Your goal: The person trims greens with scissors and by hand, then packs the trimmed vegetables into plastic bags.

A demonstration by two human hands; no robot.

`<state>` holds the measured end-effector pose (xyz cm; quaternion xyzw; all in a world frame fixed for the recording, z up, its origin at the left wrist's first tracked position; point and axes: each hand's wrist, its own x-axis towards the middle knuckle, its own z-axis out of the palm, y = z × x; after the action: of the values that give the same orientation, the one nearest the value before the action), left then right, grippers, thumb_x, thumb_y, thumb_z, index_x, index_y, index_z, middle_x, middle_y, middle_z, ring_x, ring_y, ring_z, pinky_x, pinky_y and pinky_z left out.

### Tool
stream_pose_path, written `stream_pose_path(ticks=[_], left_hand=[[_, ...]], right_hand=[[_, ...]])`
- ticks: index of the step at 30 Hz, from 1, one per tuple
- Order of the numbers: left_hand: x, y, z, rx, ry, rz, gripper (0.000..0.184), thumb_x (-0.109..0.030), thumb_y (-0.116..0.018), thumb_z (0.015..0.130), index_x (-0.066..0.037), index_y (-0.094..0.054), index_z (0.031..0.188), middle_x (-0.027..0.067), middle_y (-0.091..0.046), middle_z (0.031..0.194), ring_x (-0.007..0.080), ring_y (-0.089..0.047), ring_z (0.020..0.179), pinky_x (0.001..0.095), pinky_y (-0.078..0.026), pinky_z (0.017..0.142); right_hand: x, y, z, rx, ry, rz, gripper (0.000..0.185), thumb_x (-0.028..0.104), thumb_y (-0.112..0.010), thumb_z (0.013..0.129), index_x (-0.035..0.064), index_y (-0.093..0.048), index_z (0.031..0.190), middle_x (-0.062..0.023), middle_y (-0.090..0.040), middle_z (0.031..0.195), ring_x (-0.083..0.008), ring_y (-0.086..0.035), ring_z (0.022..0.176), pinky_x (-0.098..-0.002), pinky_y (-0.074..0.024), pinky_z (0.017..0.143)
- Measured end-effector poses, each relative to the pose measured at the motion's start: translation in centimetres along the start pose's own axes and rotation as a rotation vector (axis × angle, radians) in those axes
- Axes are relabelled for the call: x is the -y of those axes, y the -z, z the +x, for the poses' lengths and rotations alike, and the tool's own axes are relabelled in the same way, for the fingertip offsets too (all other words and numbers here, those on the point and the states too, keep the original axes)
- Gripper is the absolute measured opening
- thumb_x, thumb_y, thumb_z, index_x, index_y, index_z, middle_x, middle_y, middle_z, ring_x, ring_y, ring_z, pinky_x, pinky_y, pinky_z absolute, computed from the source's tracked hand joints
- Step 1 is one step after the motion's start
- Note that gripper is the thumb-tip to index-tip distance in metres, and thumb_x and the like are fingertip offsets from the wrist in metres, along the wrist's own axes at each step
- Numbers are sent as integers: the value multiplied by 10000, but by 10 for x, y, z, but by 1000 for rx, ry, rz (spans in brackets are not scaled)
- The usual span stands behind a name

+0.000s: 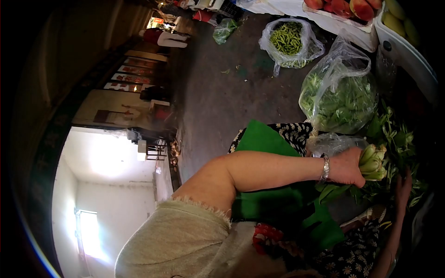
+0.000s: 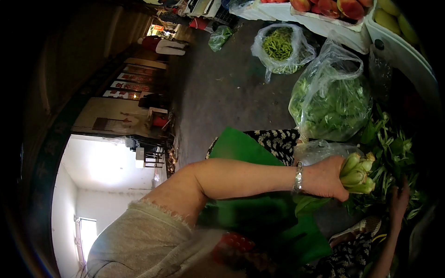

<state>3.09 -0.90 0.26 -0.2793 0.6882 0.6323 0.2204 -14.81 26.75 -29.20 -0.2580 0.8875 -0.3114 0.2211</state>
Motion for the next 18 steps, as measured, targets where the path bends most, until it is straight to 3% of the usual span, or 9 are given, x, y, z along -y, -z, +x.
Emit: stream_pose_path(ticks=[1,3,5,7,11,13,16,18], left_hand=[[2,-1,1,-11,6,3,329,-113,-774,623,26,-565,835,71,-627,782,161,-606,722,316,-512,668],[2,-1,0,-20,13,3,321,-112,-773,624,28,-563,822,69,-626,770,158,-605,710,318,-509,652],[-2,0,-3,-59,-14,37,307,-95,-762,631,24,-566,835,66,-622,773,143,-599,712,316,-504,646],[-5,1,-5,-35,16,19,304,-89,-758,634,23,-568,844,65,-622,776,143,-598,712,315,-504,646],[2,-2,-1,-1,-28,-17,308,-82,-754,638,17,-575,868,64,-621,786,145,-599,718,312,-506,648],[-1,-3,-3,-9,-22,-14,311,-81,-755,639,15,-578,875,63,-624,795,146,-601,731,310,-507,657],[-1,-3,-2,-14,-14,-33,316,-79,-756,638,10,-582,886,62,-630,811,147,-605,755,307,-510,679],[5,-4,2,-8,-11,-54,318,-78,-757,637,7,-583,890,61,-632,818,148,-605,765,307,-510,691]], right_hand=[[-25,1,4,1,2,0,514,246,-532,978,101,-391,1450,-160,-418,1455,-345,-445,1296,-435,-418,1029],[-84,4,7,-47,-41,-412,555,248,-571,947,106,-382,1448,-152,-404,1464,-355,-444,1291,-443,-423,1014],[-51,25,-7,-69,-126,-534,621,189,-641,877,98,-385,1436,-152,-441,1426,-374,-477,1246,-453,-432,987],[-2,42,-23,137,-400,-824,690,110,-685,807,79,-384,1427,-155,-465,1391,-395,-498,1199,-452,-453,947],[-151,-9,-26,-14,-92,-418,747,82,-718,776,125,-380,1441,-193,-439,1391,-396,-506,1183,-498,-476,876],[-122,0,-27,26,-223,-438,704,66,-694,798,113,-394,1433,-217,-430,1398,-398,-486,1215,-496,-460,907],[-95,13,-27,-56,-135,-807,621,45,-653,822,71,-433,1402,-232,-435,1399,-396,-475,1234,-451,-464,921],[-116,6,-18,27,16,-860,537,86,-636,859,69,-478,1371,-221,-432,1416,-383,-476,1244,-432,-464,928]])
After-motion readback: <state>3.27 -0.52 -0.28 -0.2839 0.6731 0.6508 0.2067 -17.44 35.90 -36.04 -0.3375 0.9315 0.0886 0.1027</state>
